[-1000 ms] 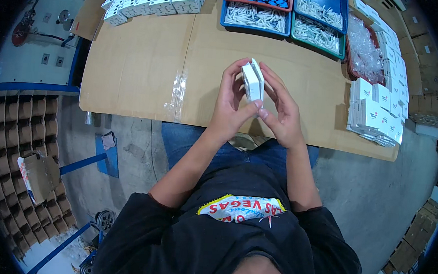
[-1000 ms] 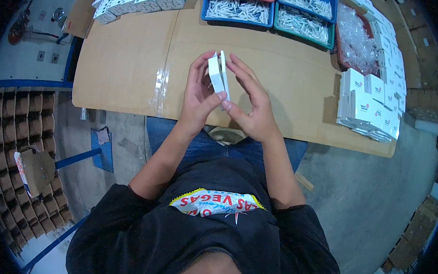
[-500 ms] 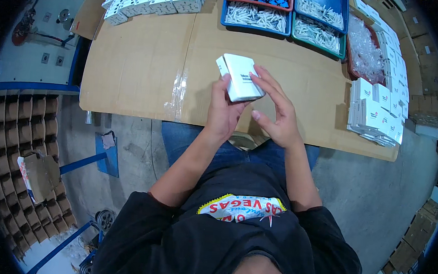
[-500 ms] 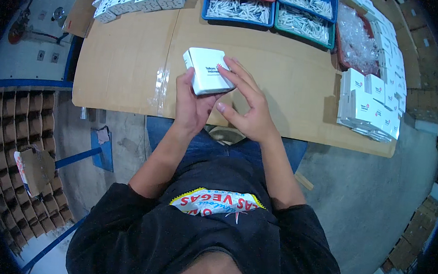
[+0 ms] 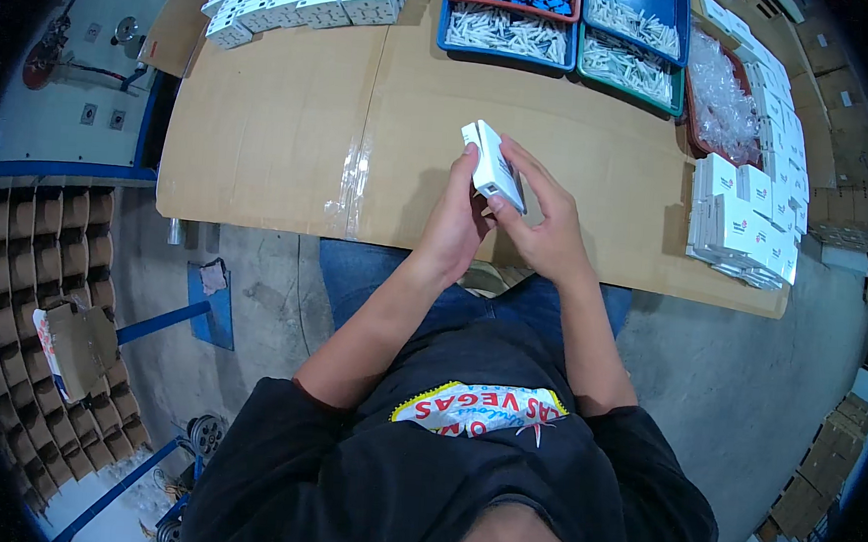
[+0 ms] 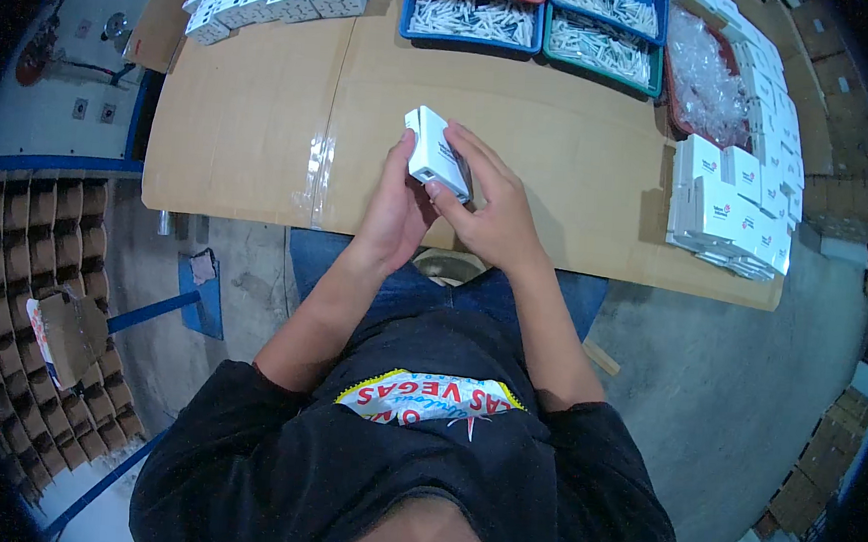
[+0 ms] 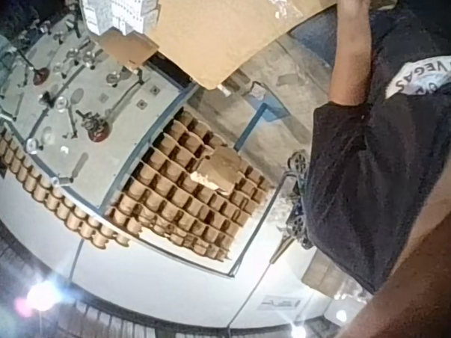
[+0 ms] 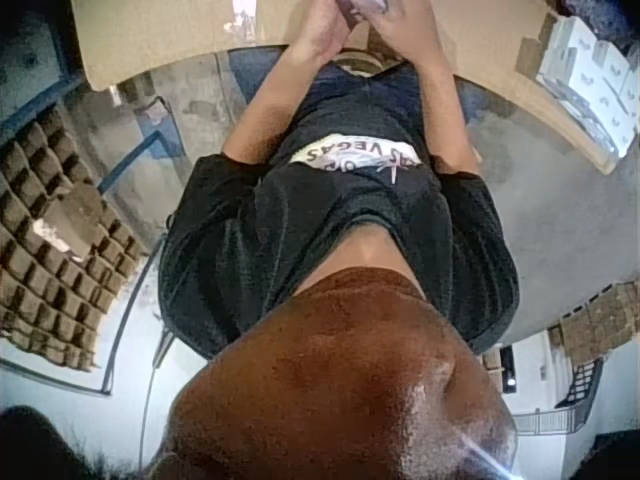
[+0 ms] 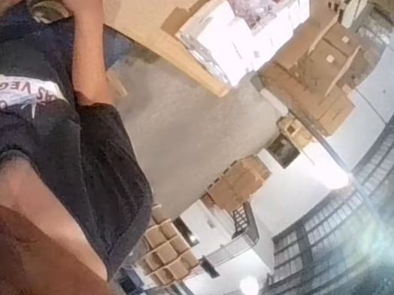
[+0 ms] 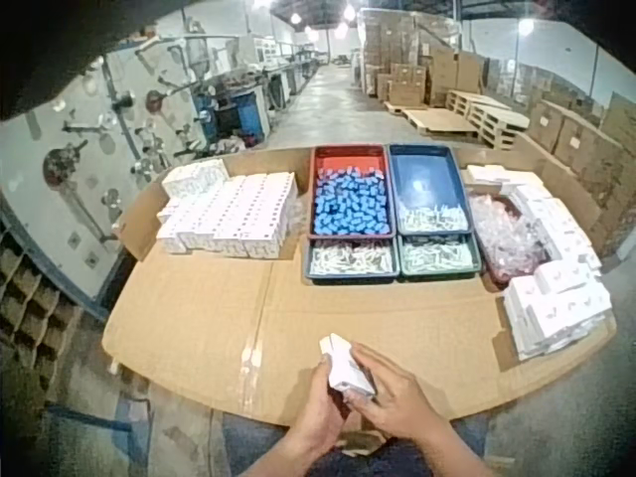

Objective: The person assembles small white boxes by hand at a workbench. They open a flat-packed box, insert a small plastic bag containing white and blue components, and close the box. The person repeats this process for multiple units, placing the finished boxes into a stack.

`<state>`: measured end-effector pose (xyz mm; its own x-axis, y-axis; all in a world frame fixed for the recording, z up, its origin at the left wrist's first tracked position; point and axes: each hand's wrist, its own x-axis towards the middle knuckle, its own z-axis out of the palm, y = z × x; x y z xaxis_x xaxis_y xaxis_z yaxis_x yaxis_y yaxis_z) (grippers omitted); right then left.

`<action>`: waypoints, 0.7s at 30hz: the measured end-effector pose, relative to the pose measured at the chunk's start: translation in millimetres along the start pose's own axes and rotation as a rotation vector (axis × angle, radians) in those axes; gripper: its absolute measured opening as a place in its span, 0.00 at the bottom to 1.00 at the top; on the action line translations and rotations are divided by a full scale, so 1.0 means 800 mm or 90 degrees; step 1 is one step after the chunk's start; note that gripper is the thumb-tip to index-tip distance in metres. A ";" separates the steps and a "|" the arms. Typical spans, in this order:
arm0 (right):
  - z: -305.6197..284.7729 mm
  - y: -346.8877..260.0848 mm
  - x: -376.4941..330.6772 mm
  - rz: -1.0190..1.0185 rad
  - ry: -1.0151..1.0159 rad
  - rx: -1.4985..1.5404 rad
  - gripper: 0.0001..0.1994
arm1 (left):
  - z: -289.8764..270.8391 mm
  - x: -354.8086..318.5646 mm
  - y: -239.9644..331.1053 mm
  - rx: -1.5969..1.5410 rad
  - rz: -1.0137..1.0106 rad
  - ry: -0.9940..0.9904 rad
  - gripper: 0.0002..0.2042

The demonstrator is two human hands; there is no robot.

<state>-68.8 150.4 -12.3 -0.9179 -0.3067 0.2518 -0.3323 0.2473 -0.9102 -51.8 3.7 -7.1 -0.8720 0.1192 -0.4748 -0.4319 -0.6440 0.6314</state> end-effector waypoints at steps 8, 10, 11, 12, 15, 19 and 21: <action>0.002 -0.001 0.001 -0.018 -0.001 -0.027 0.29 | 0.007 -0.006 0.001 0.042 0.009 0.023 0.28; 0.002 -0.001 0.001 -0.026 0.001 -0.028 0.29 | 0.005 -0.005 0.000 0.059 0.017 0.025 0.28; 0.002 -0.001 0.001 -0.029 0.002 -0.026 0.29 | 0.004 -0.004 0.000 0.067 0.021 0.025 0.28; 0.002 -0.001 0.001 -0.032 0.003 -0.025 0.29 | 0.004 -0.003 -0.001 0.071 0.026 0.026 0.27; 0.001 -0.001 0.001 -0.021 -0.004 -0.013 0.29 | 0.000 -0.003 -0.001 0.081 0.033 0.024 0.27; 0.001 -0.001 0.000 -0.001 -0.012 -0.012 0.29 | -0.001 -0.003 -0.003 0.068 0.031 0.024 0.28; 0.001 0.001 0.000 -0.001 -0.015 -0.011 0.29 | 0.001 -0.005 -0.002 0.057 0.033 0.021 0.28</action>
<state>-68.7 149.8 -13.4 -0.9122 -0.3287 0.2445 -0.3370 0.2630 -0.9040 -47.8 4.9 -6.1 -0.8860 0.0619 -0.4596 -0.4070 -0.5789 0.7066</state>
